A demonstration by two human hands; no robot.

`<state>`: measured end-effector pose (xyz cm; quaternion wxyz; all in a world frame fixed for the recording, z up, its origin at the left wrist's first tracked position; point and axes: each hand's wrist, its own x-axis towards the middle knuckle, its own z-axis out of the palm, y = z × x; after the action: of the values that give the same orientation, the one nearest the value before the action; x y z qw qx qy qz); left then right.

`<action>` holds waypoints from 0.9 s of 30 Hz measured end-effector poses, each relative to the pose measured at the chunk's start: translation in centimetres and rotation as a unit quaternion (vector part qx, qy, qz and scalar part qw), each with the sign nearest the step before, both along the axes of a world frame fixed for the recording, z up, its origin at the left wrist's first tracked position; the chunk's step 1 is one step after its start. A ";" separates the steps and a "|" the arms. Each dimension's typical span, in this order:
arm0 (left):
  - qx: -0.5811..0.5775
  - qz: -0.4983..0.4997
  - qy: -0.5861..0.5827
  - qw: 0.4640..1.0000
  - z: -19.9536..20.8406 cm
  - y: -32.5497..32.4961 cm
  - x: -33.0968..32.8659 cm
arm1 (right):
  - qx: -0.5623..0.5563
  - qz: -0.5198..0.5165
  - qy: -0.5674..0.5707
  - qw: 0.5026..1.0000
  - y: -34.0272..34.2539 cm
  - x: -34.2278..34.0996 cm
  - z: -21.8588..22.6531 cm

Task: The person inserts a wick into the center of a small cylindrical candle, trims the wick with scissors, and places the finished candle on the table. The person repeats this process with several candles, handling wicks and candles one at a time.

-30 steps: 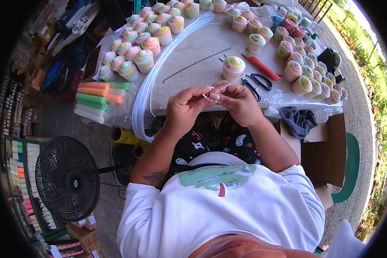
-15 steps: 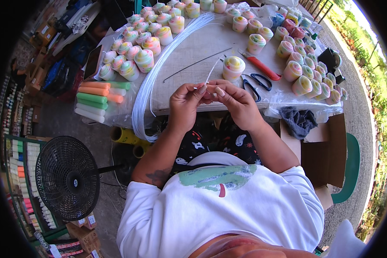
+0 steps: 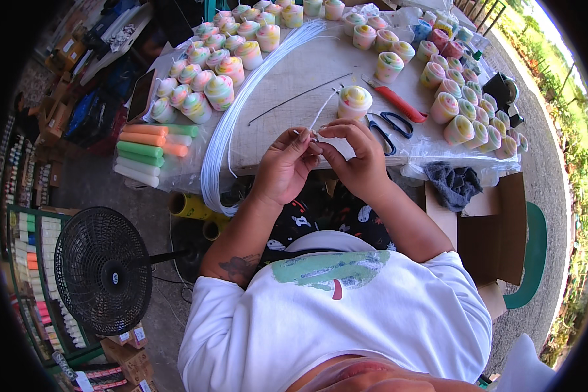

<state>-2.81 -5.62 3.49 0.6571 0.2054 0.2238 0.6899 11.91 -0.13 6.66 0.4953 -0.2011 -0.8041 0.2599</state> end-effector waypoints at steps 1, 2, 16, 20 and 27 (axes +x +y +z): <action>0.002 -0.007 -0.012 1.000 -0.1 0.0 0.0 | 0.011 -0.006 0.004 1.000 0.0 -0.1 -0.2; 0.004 -0.015 -0.024 1.000 -0.3 0.0 0.0 | 0.024 -0.005 0.006 1.000 0.0 -0.1 -0.3; 0.072 0.067 0.279 0.955 -2.2 0.5 -1.1 | -0.029 -0.173 -0.041 0.984 5.7 3.4 -1.3; 0.080 0.096 0.318 0.940 -1.9 0.5 -0.6 | 0.006 -0.109 -0.226 0.968 9.3 2.9 -1.3; 0.106 0.119 0.355 0.921 -0.1 -1.9 -1.4 | -0.595 0.225 0.291 0.714 7.7 4.4 0.6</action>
<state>-4.18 -7.49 3.42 0.4219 0.4769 0.3910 0.6646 16.33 7.57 7.30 0.4095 -0.1819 -0.3211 0.8344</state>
